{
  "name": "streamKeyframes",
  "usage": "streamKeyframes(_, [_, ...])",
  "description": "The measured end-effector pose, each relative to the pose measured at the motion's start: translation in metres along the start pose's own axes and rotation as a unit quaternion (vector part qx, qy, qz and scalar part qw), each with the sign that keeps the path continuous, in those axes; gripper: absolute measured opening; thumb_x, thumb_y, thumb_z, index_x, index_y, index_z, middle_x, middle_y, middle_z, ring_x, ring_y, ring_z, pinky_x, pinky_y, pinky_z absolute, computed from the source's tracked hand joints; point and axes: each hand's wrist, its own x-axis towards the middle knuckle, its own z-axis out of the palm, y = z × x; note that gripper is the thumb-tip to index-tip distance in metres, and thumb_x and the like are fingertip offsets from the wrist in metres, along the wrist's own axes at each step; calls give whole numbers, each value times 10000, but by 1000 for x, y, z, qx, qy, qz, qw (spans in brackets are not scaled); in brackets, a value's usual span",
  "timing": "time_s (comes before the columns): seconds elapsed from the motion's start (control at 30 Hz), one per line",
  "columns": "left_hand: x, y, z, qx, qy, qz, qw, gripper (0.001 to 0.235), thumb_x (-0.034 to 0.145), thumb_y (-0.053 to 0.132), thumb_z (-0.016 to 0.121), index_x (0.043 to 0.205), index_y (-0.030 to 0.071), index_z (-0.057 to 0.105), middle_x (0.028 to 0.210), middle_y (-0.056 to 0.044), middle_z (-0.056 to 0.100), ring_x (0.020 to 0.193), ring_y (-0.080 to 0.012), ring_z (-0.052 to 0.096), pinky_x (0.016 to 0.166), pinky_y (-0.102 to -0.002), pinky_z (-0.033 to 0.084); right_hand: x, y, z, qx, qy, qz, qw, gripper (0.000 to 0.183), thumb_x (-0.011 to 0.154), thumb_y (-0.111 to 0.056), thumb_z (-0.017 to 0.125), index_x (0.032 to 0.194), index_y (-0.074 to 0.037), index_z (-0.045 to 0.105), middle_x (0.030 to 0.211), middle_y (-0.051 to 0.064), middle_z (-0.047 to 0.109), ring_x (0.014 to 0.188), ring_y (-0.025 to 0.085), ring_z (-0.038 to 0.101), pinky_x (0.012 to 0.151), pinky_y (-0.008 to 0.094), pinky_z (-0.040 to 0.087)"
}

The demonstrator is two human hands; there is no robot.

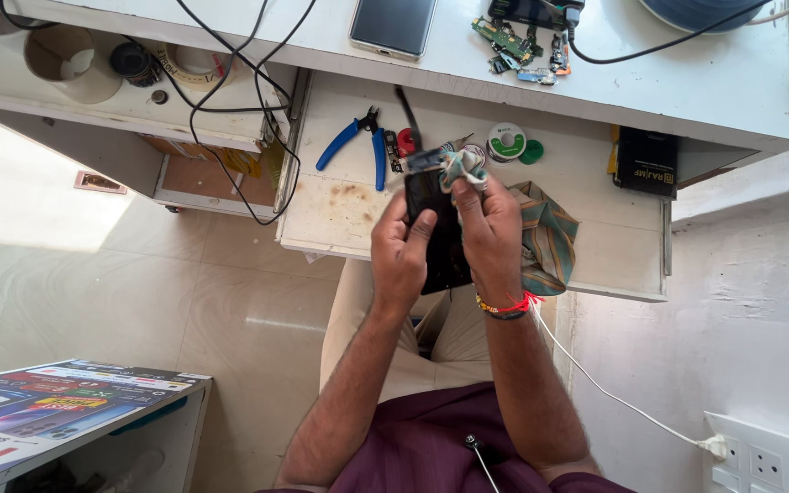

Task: The person repeatedly wipes the front and back surfaces of a smartphone with a cloth. They rotate the device to clean different sides and edges, then place it on the workbench and continue wiping.

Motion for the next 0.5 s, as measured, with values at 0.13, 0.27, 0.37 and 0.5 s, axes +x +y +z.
streamKeyframes(0.13, [20,10,-9,-36,32,51,998,252,1076,66,573,1305,-36,588,1066,-73,698,924,-89,659,811,-238,564,-22,-7,2,-117,-37,-110,986,297,1072,-280,570,1187,-18,652,865,-98,624,772,-11,519,672,188,446])
streamKeyframes(0.27, [37,21,-18,-100,57,66,991,269,1056,72,586,1302,-37,581,1119,-80,705,979,-104,675,874,-250,579,-32,-6,-2,-111,-88,3,990,280,1063,-314,595,1050,-52,692,697,-79,486,628,15,401,533,225,336])
streamKeyframes(0.37, [33,21,-16,-59,42,49,996,275,1057,77,595,1305,-41,597,1108,-84,712,968,-105,675,866,-250,572,-31,0,-2,-90,-72,-11,993,300,1082,-325,583,1032,-46,682,703,-87,446,635,21,372,539,235,310])
streamKeyframes(0.5, [12,12,-4,-1,-8,7,1000,285,1062,72,604,1322,-43,614,1103,-82,713,964,-100,660,864,-245,548,-6,4,-4,-49,-24,-32,998,303,1098,-324,577,1040,-43,674,738,-104,453,664,19,353,559,235,295])
